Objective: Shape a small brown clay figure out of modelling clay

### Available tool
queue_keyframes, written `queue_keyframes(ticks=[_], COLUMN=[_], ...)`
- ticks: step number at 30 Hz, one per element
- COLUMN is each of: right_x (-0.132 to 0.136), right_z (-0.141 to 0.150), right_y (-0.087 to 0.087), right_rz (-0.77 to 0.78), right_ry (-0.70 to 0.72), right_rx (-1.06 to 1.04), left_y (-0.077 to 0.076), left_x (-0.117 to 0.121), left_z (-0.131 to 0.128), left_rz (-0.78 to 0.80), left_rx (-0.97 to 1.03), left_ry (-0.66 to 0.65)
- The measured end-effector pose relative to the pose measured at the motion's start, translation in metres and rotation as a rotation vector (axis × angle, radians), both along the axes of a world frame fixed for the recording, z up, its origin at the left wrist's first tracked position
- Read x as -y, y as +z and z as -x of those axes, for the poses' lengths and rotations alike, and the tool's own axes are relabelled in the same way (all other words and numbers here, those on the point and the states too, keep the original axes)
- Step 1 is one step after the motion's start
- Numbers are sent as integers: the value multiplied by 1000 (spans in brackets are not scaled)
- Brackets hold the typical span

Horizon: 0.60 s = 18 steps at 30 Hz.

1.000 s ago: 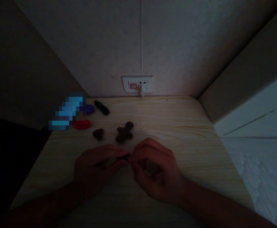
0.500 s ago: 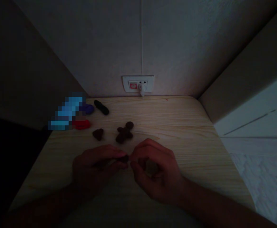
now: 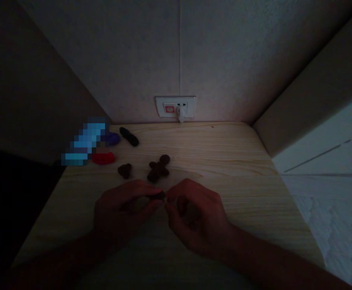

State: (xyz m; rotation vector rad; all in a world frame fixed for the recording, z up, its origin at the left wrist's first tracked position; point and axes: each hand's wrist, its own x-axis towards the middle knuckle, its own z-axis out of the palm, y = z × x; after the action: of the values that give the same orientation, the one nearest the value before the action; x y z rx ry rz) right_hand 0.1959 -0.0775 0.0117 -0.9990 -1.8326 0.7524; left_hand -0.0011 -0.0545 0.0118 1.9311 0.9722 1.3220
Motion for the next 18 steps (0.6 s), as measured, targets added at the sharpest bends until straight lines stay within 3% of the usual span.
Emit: queue_keyframes(ticks=[18], right_x=[-1], right_z=[1], right_y=[4], right_rz=[-83], right_ry=[-9], right_rx=[63], left_y=[-4], left_x=[-2], left_z=[-1], left_rz=[6], left_rx=[-37], left_ry=[7])
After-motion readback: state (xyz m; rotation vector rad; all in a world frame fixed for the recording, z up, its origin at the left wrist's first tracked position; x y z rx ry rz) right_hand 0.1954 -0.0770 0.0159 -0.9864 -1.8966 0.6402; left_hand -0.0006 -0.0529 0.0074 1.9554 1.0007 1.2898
